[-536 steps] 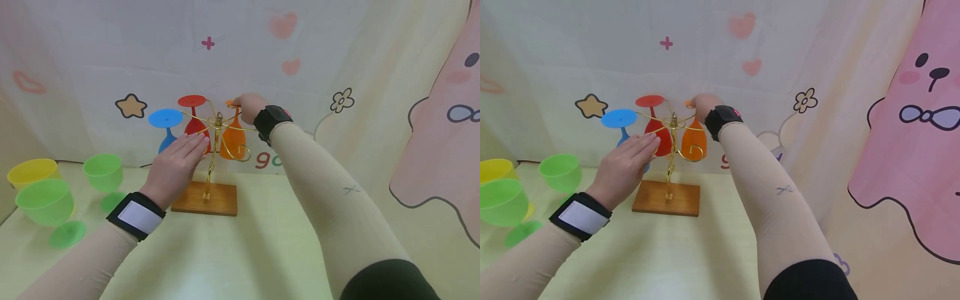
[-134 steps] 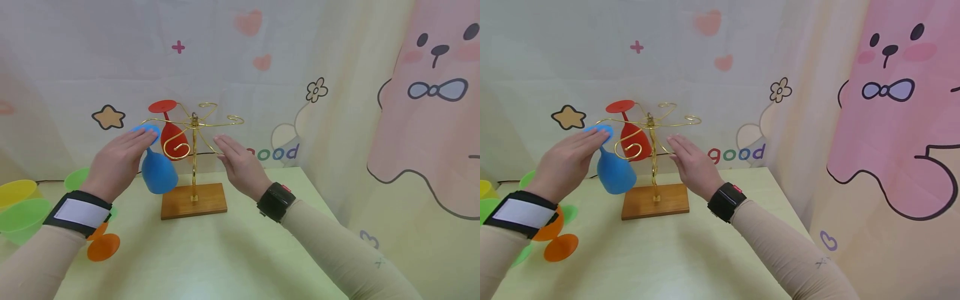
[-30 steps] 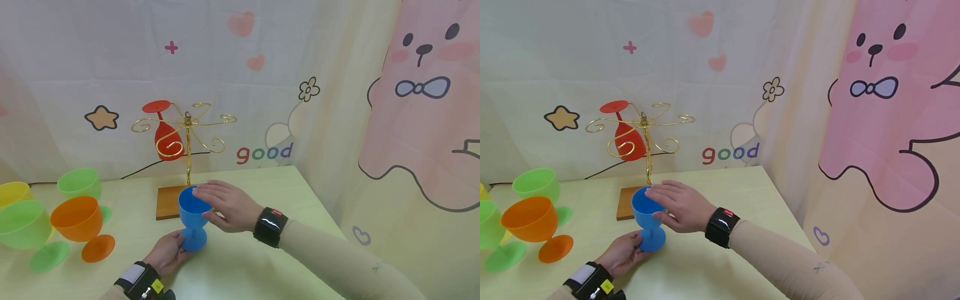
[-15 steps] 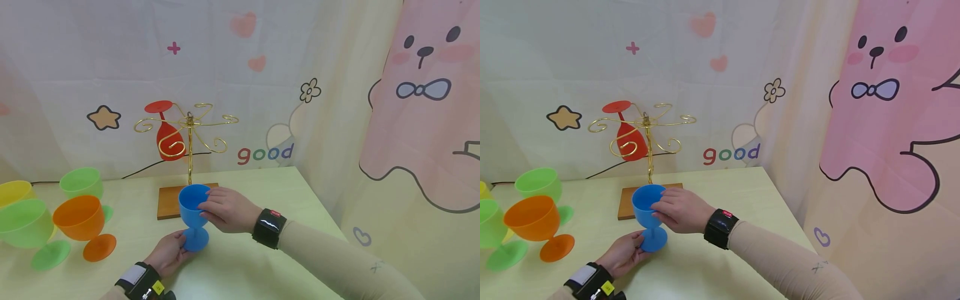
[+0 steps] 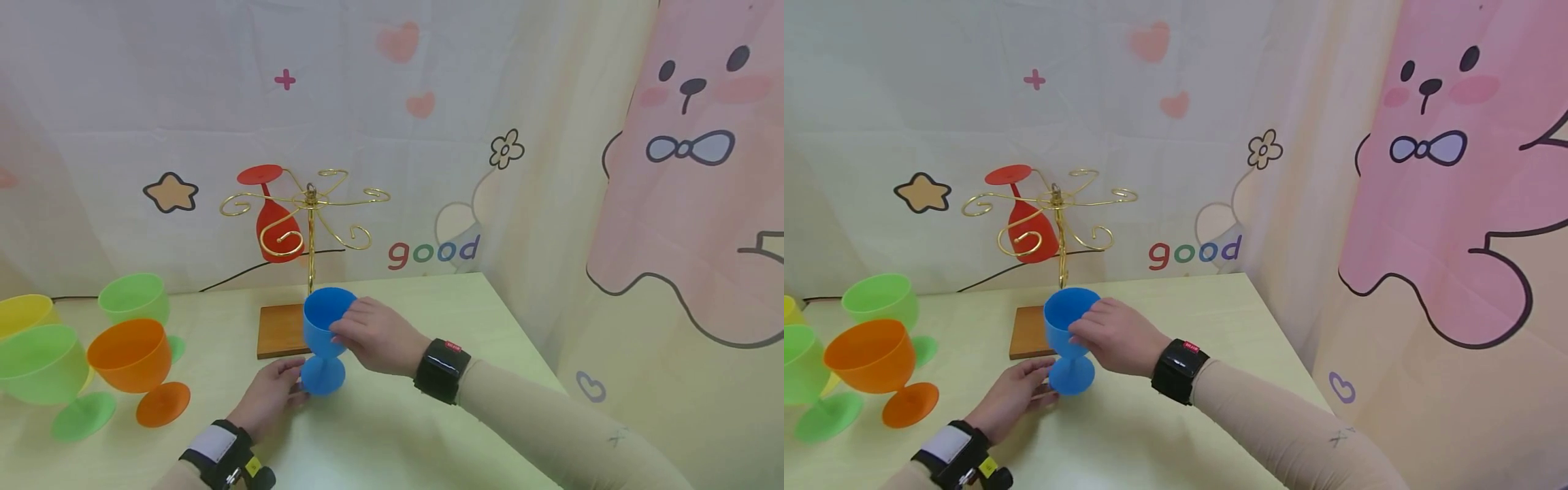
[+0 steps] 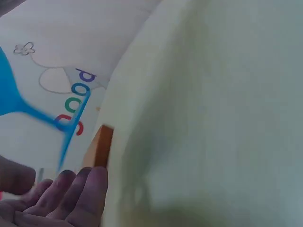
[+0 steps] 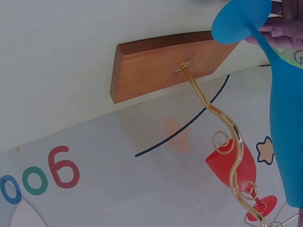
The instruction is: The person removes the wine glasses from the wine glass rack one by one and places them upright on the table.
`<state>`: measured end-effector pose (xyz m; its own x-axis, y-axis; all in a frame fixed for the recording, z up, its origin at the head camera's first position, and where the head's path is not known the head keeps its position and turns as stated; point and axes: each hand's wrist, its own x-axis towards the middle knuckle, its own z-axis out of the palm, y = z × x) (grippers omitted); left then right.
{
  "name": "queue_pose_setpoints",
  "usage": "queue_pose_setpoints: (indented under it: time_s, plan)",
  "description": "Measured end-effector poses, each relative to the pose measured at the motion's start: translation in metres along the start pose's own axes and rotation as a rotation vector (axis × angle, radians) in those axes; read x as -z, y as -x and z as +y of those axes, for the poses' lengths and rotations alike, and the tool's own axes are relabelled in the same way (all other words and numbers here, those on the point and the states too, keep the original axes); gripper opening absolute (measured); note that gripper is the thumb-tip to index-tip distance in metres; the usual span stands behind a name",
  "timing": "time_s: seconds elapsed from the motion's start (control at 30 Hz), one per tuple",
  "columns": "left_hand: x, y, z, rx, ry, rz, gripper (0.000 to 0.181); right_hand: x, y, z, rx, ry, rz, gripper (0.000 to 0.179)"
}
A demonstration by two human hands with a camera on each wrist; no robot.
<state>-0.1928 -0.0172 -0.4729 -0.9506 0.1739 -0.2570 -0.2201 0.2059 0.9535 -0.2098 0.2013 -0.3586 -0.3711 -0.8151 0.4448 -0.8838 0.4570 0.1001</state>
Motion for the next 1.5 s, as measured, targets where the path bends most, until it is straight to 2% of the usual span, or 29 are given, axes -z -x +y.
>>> queue_pose_setpoints:
  time_s: [0.03, 0.2, 0.27, 0.33, 0.43, 0.5, 0.63, 0.8, 1.03, 1.27, 1.5]
  plan:
    - [0.003, 0.0, 0.003, -0.042, -0.066, 0.018, 0.042, 0.0, 0.001, 0.002, -0.012, 0.005, -0.001, 0.018]
    - [0.013, 0.002, 0.016, -0.329, -0.611, 0.14, 0.058, 0.0, 0.01, 0.016, -0.095, 0.038, -0.022, 0.019]
    - [0.016, 0.004, 0.019, -0.433, -0.787, 0.184, 0.068, -0.002, 0.015, 0.025, -0.118, 0.055, -0.013, 0.018]
    - [0.018, 0.007, 0.021, -0.507, -0.898, 0.221, 0.076, -0.003, 0.02, 0.035, -0.138, 0.071, -0.005, 0.016]
    - [0.024, 0.009, 0.019, -0.563, -1.015, 0.278, 0.085, -0.004, 0.027, 0.05, -0.187, 0.09, -0.004, 0.014]
    - [0.027, 0.01, 0.018, -0.578, -1.045, 0.31, 0.088, -0.003, 0.032, 0.06, -0.241, 0.101, -0.014, 0.013]
    - [0.031, 0.011, 0.016, -0.569, -1.038, 0.341, 0.091, 0.001, 0.045, 0.08, -0.359, 0.112, -0.018, 0.012]
    - [0.029, 0.014, 0.014, -0.525, -1.01, 0.328, 0.092, 0.003, 0.064, 0.11, -0.492, 0.12, -0.041, 0.008]
    - [0.032, 0.016, 0.012, -0.505, -1.019, 0.323, 0.091, 0.004, 0.092, 0.145, -0.613, 0.161, -0.043, 0.012]
    - [0.035, 0.016, 0.01, -0.485, -1.019, 0.32, 0.092, 0.003, 0.115, 0.164, -0.76, 0.218, -0.048, 0.019]
    - [0.038, 0.013, 0.008, -0.472, -1.018, 0.322, 0.092, -0.002, 0.125, 0.171, -0.802, 0.206, -0.042, 0.016]
